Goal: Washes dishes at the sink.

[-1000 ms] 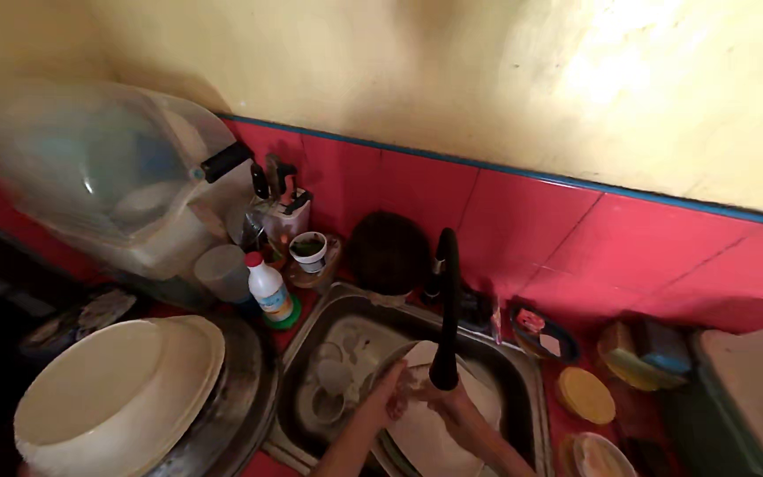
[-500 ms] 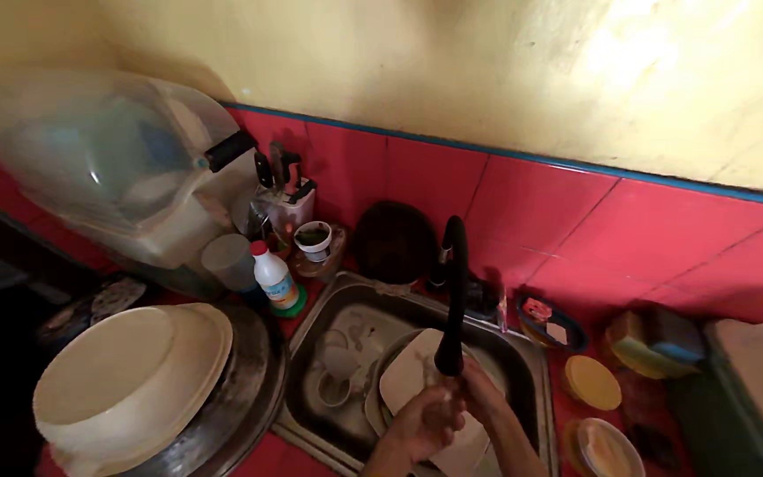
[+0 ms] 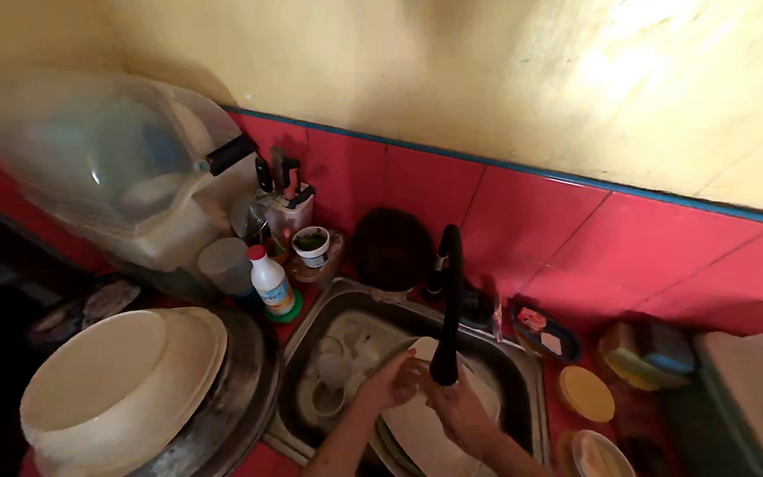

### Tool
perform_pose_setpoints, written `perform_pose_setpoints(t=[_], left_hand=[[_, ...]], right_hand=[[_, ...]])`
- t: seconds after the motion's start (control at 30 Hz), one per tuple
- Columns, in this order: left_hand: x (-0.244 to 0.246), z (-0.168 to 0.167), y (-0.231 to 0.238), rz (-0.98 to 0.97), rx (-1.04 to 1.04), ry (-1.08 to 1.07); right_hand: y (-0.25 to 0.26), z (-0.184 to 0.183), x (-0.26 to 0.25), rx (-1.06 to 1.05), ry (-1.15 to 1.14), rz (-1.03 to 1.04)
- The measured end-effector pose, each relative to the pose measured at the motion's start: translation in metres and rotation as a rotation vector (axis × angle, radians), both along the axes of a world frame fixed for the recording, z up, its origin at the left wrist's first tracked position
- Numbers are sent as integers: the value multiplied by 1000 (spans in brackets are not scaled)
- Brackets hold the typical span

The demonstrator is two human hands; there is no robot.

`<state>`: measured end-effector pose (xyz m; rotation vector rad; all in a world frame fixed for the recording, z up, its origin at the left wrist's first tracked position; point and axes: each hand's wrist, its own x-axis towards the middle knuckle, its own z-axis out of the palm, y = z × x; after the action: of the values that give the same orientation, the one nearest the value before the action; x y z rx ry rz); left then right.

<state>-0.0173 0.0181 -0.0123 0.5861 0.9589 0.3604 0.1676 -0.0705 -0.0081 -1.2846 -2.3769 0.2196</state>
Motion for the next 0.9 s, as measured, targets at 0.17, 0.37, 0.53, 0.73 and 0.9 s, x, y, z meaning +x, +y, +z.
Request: perform_pose_setpoints(t=[0.17, 0.37, 0.53, 0.73, 0.9], left_hand=[[19, 0, -11, 78, 84, -66], [5, 8, -2, -18, 72, 91], [3, 14, 3, -190, 143, 293], [-12, 0, -49, 45, -157, -239], [5, 9, -76, -59, 311, -152]], right_hand=[[-13, 39, -72, -562, 868, -608], [6, 22, -18, -224, -270, -65], [-7, 9, -25, -381, -222, -79], [30, 51, 23, -692, 405, 85], [22, 45, -1, -864, 547, -276]])
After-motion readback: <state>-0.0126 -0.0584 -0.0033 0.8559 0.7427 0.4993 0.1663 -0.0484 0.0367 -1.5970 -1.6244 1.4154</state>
